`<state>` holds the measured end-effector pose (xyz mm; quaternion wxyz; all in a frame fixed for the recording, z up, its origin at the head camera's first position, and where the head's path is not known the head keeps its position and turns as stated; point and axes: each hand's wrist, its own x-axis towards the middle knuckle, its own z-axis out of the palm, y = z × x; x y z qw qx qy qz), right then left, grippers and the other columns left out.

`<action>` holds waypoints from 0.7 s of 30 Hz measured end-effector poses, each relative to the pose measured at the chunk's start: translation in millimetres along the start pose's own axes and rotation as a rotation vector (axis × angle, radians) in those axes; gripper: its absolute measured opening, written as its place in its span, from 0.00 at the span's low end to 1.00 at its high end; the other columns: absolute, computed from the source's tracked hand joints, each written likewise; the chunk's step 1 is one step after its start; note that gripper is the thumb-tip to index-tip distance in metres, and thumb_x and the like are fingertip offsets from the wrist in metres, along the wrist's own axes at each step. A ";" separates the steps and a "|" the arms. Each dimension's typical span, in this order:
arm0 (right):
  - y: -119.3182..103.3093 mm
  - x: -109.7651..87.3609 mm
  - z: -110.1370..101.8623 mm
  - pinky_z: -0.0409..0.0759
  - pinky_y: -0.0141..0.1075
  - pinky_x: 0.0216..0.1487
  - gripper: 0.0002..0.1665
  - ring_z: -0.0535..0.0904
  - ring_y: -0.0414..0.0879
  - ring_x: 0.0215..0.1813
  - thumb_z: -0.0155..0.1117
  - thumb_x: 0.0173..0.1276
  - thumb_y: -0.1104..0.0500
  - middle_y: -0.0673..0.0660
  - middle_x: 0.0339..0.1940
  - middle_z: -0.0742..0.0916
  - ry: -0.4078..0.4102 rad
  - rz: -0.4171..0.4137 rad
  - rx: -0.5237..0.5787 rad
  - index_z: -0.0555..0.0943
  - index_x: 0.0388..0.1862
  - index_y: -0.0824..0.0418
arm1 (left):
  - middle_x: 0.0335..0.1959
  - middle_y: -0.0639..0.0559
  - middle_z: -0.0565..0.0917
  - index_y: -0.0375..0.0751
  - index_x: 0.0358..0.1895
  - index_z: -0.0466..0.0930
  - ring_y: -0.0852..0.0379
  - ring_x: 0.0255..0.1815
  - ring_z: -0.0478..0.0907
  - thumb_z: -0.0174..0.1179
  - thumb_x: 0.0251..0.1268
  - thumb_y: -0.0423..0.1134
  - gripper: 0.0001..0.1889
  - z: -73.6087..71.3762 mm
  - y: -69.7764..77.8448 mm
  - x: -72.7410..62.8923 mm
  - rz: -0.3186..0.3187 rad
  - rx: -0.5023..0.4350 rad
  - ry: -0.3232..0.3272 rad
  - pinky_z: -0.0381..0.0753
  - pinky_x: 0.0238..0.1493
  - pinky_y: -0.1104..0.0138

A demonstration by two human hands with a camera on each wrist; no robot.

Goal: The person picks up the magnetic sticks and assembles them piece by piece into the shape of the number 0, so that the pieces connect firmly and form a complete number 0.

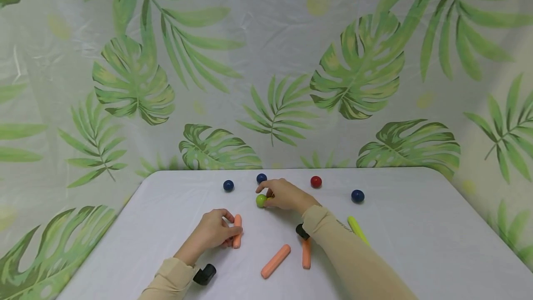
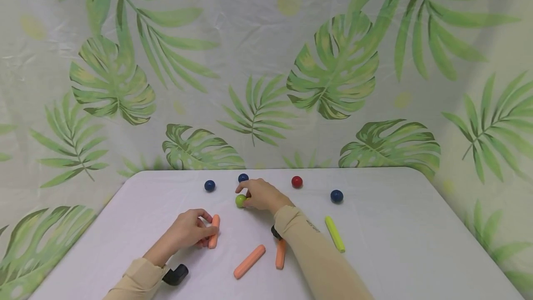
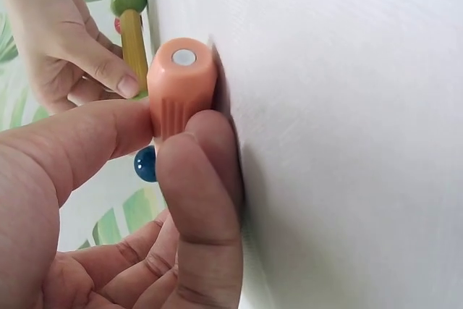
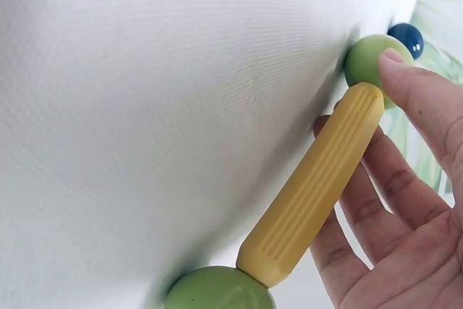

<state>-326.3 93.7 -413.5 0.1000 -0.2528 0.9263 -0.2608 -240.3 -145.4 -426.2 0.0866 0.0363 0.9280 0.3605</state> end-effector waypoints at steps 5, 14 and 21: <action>-0.9 1.1 0.3 0.85 0.45 0.60 0.22 0.85 0.47 0.50 0.74 0.73 0.62 0.58 0.51 0.91 -0.005 0.012 0.010 0.85 0.64 0.53 | 0.19 0.51 0.83 0.39 0.43 0.83 0.59 0.16 0.80 0.76 0.64 0.41 0.14 1.7 1.1 0.1 0.004 0.008 0.007 0.74 0.24 0.67; -0.8 1.1 0.7 0.84 0.47 0.63 0.20 0.85 0.48 0.51 0.73 0.73 0.65 0.58 0.51 0.91 0.005 0.012 -0.008 0.86 0.61 0.52 | 0.19 0.52 0.83 0.39 0.44 0.82 0.59 0.17 0.79 0.73 0.66 0.39 0.11 2.1 4.1 -0.1 0.020 0.037 -0.018 0.73 0.25 0.67; 0.9 1.6 1.3 0.84 0.46 0.62 0.20 0.85 0.47 0.52 0.73 0.74 0.64 0.57 0.51 0.91 0.011 0.019 -0.009 0.86 0.62 0.51 | 0.21 0.51 0.82 0.38 0.46 0.81 0.58 0.18 0.79 0.71 0.68 0.39 0.11 2.3 7.3 0.6 0.017 0.038 -0.043 0.73 0.26 0.67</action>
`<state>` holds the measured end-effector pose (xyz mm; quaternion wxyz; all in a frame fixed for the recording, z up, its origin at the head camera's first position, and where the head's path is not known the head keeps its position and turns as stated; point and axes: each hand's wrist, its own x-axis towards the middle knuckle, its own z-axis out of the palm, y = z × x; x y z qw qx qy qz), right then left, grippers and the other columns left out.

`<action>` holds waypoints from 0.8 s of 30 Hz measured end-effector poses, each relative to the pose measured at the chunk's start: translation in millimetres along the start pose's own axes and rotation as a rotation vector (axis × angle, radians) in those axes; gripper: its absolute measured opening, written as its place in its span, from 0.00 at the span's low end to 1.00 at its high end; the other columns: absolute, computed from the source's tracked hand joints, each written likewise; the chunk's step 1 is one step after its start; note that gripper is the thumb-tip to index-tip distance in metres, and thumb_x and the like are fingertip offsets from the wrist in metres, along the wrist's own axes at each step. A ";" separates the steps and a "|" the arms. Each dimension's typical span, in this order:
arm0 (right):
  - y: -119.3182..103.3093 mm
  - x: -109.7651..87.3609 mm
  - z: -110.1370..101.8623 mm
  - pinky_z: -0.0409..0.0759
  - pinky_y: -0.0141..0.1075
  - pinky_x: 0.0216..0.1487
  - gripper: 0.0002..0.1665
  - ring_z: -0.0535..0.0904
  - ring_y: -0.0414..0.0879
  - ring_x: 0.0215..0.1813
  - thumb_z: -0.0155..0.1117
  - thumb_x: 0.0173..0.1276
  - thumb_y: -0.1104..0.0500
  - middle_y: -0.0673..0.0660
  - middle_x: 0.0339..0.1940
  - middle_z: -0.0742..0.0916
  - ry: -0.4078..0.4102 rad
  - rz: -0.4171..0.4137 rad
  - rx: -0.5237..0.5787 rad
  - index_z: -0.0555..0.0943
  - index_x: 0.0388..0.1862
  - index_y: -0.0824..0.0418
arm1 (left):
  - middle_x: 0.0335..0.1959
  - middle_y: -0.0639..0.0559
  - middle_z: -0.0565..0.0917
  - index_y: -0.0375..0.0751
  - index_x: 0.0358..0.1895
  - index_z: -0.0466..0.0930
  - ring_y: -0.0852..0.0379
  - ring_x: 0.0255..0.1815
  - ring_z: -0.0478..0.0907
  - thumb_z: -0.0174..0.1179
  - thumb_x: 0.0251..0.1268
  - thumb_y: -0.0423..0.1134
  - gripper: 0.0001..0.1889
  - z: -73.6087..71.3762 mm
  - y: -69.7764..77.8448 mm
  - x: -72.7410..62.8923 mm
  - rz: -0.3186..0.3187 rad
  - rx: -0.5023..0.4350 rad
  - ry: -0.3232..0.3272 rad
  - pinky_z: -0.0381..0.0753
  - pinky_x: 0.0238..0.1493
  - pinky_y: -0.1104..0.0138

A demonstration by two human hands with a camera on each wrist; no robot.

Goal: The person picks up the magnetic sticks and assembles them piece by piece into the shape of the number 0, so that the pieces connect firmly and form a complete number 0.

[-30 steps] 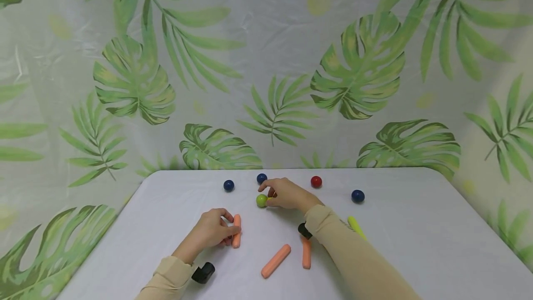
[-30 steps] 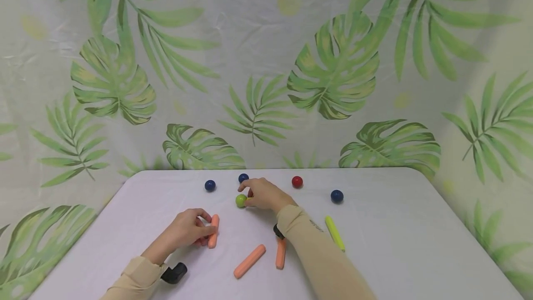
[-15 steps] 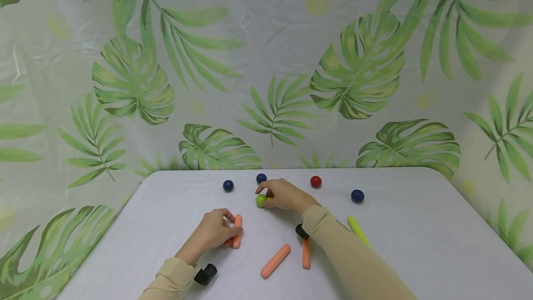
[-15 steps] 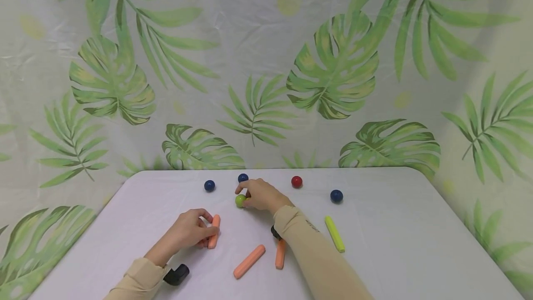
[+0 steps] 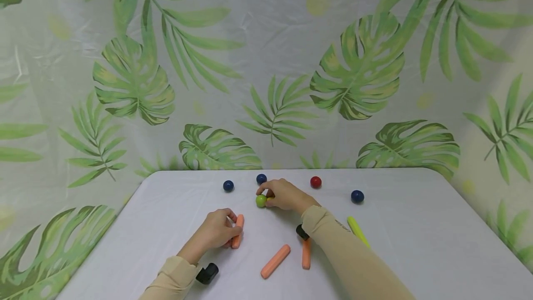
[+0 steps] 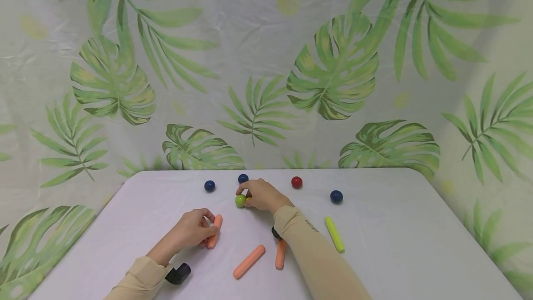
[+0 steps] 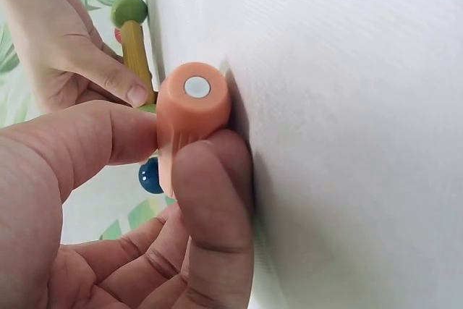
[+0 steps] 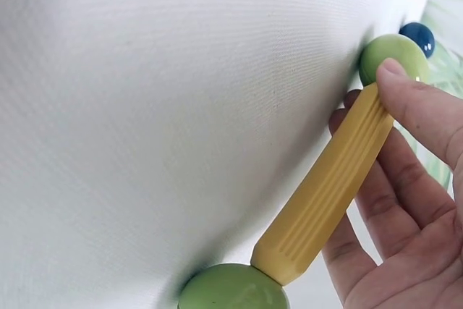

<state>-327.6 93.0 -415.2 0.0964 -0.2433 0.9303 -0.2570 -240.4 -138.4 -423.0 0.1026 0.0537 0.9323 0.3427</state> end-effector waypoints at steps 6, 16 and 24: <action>0.6 -0.3 0.9 0.84 0.46 0.62 0.20 0.86 0.47 0.51 0.73 0.73 0.65 0.57 0.51 0.92 0.005 -0.004 0.004 0.87 0.61 0.51 | 0.23 0.51 0.82 0.38 0.47 0.81 0.59 0.18 0.78 0.71 0.69 0.39 0.12 2.8 2.0 1.4 0.007 0.002 -0.008 0.74 0.26 0.67; -1.7 1.6 2.7 0.85 0.45 0.61 0.19 0.86 0.46 0.50 0.73 0.73 0.65 0.56 0.49 0.92 0.009 -0.011 0.001 0.88 0.60 0.52 | 0.24 0.51 0.82 0.38 0.49 0.81 0.59 0.18 0.78 0.71 0.69 0.39 0.13 8.0 6.2 3.7 0.024 -0.011 -0.029 0.73 0.26 0.67; -5.7 3.6 3.1 0.85 0.47 0.63 0.19 0.86 0.47 0.50 0.74 0.72 0.65 0.57 0.49 0.92 0.012 -0.013 0.000 0.88 0.60 0.53 | 0.23 0.51 0.82 0.38 0.50 0.81 0.59 0.18 0.78 0.71 0.70 0.40 0.13 9.6 7.7 4.7 0.044 -0.025 -0.042 0.72 0.26 0.67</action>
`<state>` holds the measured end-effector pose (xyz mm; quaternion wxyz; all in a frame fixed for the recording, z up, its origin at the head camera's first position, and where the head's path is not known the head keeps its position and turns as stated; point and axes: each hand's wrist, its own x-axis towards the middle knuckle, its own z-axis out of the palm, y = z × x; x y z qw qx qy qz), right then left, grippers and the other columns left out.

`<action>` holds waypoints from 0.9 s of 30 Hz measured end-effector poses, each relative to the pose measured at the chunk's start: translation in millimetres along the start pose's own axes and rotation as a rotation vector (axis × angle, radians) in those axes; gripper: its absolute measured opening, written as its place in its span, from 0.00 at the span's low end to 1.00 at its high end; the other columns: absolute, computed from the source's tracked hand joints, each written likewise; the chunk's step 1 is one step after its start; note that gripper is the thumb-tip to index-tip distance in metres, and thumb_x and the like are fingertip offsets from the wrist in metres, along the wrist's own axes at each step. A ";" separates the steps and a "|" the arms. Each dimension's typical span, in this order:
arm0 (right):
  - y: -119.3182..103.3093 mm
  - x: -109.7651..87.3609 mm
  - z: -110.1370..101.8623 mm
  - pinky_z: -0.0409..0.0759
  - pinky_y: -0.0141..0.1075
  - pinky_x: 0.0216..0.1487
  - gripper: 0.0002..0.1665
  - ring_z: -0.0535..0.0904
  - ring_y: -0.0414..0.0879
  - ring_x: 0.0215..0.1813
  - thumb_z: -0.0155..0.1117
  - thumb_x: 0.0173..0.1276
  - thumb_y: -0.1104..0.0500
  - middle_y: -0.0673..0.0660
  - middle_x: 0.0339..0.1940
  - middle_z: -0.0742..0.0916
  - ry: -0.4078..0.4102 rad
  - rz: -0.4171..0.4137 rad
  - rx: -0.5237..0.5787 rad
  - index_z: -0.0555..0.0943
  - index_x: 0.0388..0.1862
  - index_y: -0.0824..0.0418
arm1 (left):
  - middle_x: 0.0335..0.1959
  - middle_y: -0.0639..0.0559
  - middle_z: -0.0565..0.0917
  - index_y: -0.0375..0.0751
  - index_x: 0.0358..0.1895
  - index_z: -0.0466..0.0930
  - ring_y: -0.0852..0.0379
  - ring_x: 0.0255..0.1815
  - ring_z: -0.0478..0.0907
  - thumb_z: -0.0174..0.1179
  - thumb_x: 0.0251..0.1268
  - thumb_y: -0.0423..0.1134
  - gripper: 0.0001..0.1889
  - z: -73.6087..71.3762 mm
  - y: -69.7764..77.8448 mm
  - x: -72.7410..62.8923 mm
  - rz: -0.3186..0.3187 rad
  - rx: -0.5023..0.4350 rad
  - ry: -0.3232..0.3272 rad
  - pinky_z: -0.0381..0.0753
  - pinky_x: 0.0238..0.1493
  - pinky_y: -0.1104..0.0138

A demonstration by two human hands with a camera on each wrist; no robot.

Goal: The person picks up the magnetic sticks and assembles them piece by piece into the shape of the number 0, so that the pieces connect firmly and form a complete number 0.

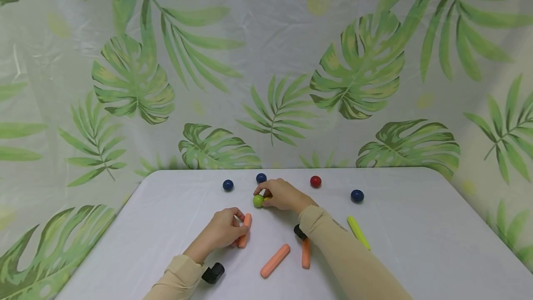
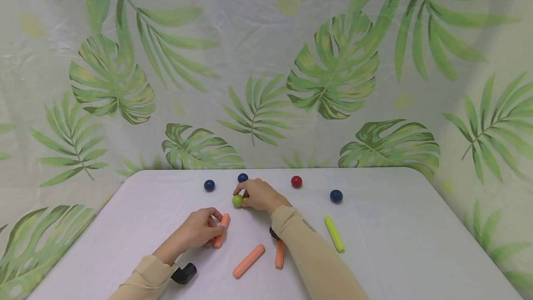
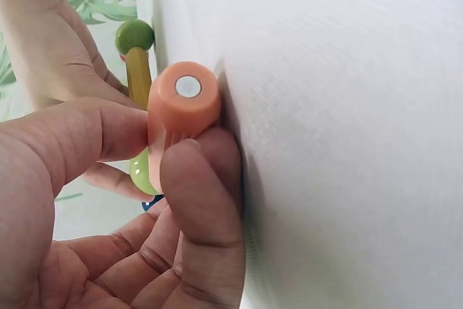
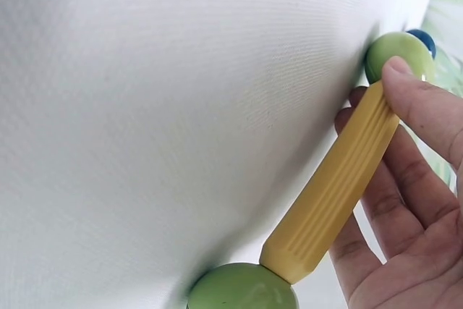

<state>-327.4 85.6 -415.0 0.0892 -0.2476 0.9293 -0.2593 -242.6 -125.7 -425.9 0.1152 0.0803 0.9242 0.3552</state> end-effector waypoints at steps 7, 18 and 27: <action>0.9 -1.1 -0.6 0.84 0.47 0.63 0.19 0.86 0.47 0.51 0.74 0.72 0.65 0.57 0.49 0.92 0.003 -0.005 0.003 0.88 0.59 0.51 | 0.24 0.51 0.82 0.38 0.50 0.82 0.59 0.18 0.78 0.71 0.69 0.39 0.13 2.0 2.5 1.9 0.015 -0.001 -0.002 0.74 0.25 0.67; 4.4 -0.3 0.4 0.84 0.47 0.64 0.19 0.87 0.49 0.53 0.74 0.72 0.63 0.57 0.51 0.93 0.012 0.002 0.001 0.88 0.60 0.52 | 0.25 0.51 0.81 0.38 0.50 0.82 0.60 0.18 0.78 0.71 0.69 0.40 0.13 6.4 6.1 7.1 0.031 -0.010 -0.006 0.73 0.25 0.68; 2.0 -1.2 1.1 0.84 0.48 0.64 0.19 0.88 0.50 0.54 0.75 0.72 0.63 0.57 0.51 0.93 0.012 0.018 -0.012 0.88 0.60 0.52 | 0.25 0.51 0.81 0.38 0.50 0.82 0.61 0.18 0.78 0.71 0.69 0.39 0.13 9.9 7.1 9.0 0.035 -0.037 -0.011 0.75 0.24 0.69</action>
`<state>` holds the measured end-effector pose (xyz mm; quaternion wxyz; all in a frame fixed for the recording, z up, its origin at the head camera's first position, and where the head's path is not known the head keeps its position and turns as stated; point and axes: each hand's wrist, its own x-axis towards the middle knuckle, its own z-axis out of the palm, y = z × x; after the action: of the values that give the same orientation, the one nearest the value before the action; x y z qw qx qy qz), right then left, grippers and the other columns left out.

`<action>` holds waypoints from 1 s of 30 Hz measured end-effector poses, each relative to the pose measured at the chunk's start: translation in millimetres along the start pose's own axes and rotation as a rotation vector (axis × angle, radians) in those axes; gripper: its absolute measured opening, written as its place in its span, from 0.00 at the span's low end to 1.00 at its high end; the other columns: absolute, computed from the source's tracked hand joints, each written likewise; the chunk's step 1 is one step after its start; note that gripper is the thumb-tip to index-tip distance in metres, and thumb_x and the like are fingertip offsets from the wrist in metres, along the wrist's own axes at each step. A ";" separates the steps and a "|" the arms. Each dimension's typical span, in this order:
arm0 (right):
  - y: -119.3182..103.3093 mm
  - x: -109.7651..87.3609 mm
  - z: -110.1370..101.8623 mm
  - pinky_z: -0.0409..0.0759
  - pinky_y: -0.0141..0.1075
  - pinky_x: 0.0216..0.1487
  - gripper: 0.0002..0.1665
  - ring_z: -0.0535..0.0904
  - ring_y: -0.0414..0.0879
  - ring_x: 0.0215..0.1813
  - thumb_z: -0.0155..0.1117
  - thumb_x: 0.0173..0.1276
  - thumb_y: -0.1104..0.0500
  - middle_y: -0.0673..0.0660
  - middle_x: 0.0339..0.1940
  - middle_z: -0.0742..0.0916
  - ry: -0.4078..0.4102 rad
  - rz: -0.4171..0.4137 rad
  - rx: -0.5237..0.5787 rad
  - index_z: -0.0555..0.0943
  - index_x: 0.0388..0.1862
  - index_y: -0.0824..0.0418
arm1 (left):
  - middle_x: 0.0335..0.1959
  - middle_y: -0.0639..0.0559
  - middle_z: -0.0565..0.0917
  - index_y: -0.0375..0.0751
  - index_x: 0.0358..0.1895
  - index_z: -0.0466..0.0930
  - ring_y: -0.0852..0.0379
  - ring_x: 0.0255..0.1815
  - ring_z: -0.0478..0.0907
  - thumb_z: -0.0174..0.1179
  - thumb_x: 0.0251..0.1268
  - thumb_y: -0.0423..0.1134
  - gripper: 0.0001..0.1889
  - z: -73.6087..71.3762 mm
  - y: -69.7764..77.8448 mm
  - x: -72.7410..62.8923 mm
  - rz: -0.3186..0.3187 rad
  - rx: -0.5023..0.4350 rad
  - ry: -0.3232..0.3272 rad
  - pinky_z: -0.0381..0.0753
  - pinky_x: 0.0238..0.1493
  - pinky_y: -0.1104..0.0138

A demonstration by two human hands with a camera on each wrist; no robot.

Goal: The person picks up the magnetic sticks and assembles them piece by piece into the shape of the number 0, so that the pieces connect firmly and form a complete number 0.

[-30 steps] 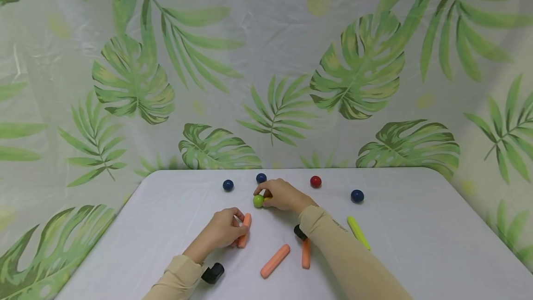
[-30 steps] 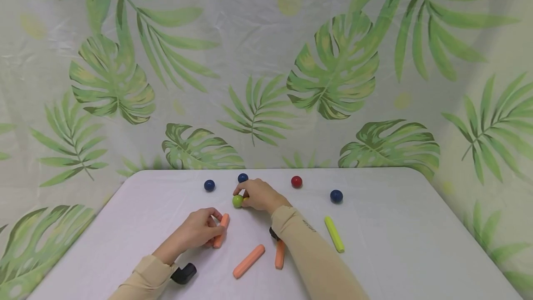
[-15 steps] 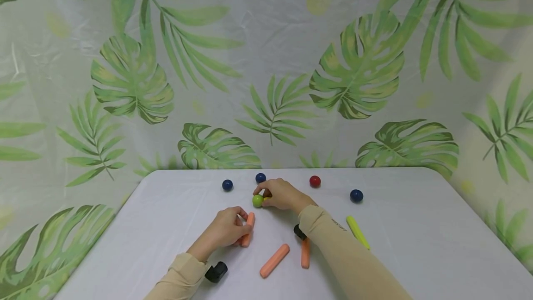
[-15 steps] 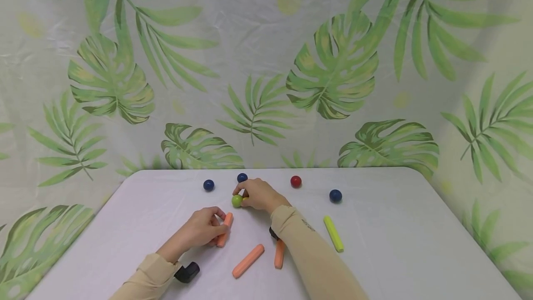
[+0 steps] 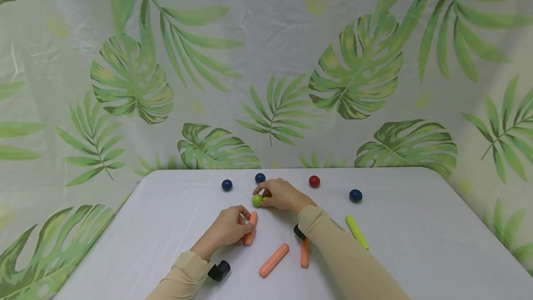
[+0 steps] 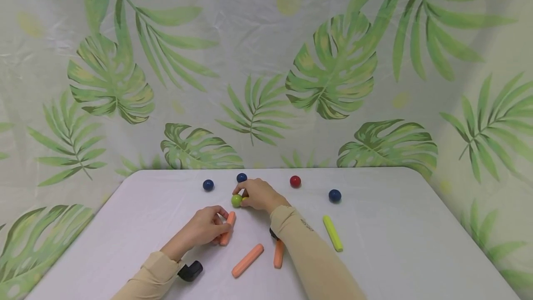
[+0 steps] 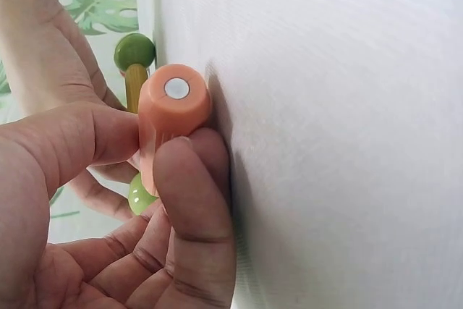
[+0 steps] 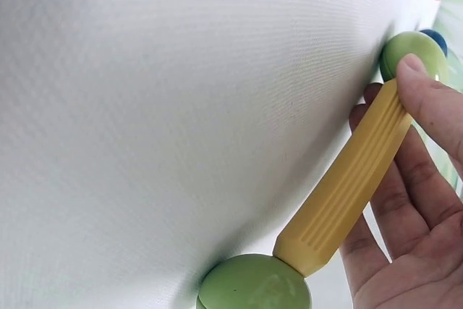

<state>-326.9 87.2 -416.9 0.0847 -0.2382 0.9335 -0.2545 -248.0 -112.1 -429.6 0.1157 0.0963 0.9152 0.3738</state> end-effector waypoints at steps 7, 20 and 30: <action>-3.4 -1.6 -1.4 0.84 0.49 0.64 0.18 0.88 0.50 0.54 0.75 0.71 0.64 0.57 0.51 0.93 0.006 0.016 -0.003 0.88 0.58 0.52 | 0.25 0.51 0.81 0.37 0.50 0.81 0.61 0.17 0.78 0.70 0.69 0.38 0.12 1.7 1.5 0.4 0.017 -0.019 0.003 0.74 0.24 0.69; -1.3 -0.2 1.1 0.84 0.46 0.61 0.18 0.87 0.47 0.52 0.75 0.72 0.63 0.56 0.50 0.93 0.019 0.000 -0.016 0.88 0.59 0.52 | 0.22 0.52 0.81 0.37 0.49 0.81 0.62 0.17 0.77 0.70 0.69 0.38 0.13 3.3 0.5 4.0 0.039 -0.026 0.003 0.72 0.24 0.68; -3.0 -2.3 1.4 0.84 0.48 0.62 0.18 0.88 0.50 0.54 0.75 0.72 0.63 0.56 0.50 0.93 0.025 0.003 -0.009 0.88 0.58 0.52 | 0.21 0.53 0.81 0.37 0.48 0.81 0.62 0.16 0.77 0.70 0.68 0.38 0.12 4.3 0.1 6.4 0.050 -0.028 0.006 0.72 0.24 0.69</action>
<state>-323.3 85.4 -416.5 0.0723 -0.2340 0.9359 -0.2531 -252.9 -107.6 -433.4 0.1049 0.1164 0.9075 0.3897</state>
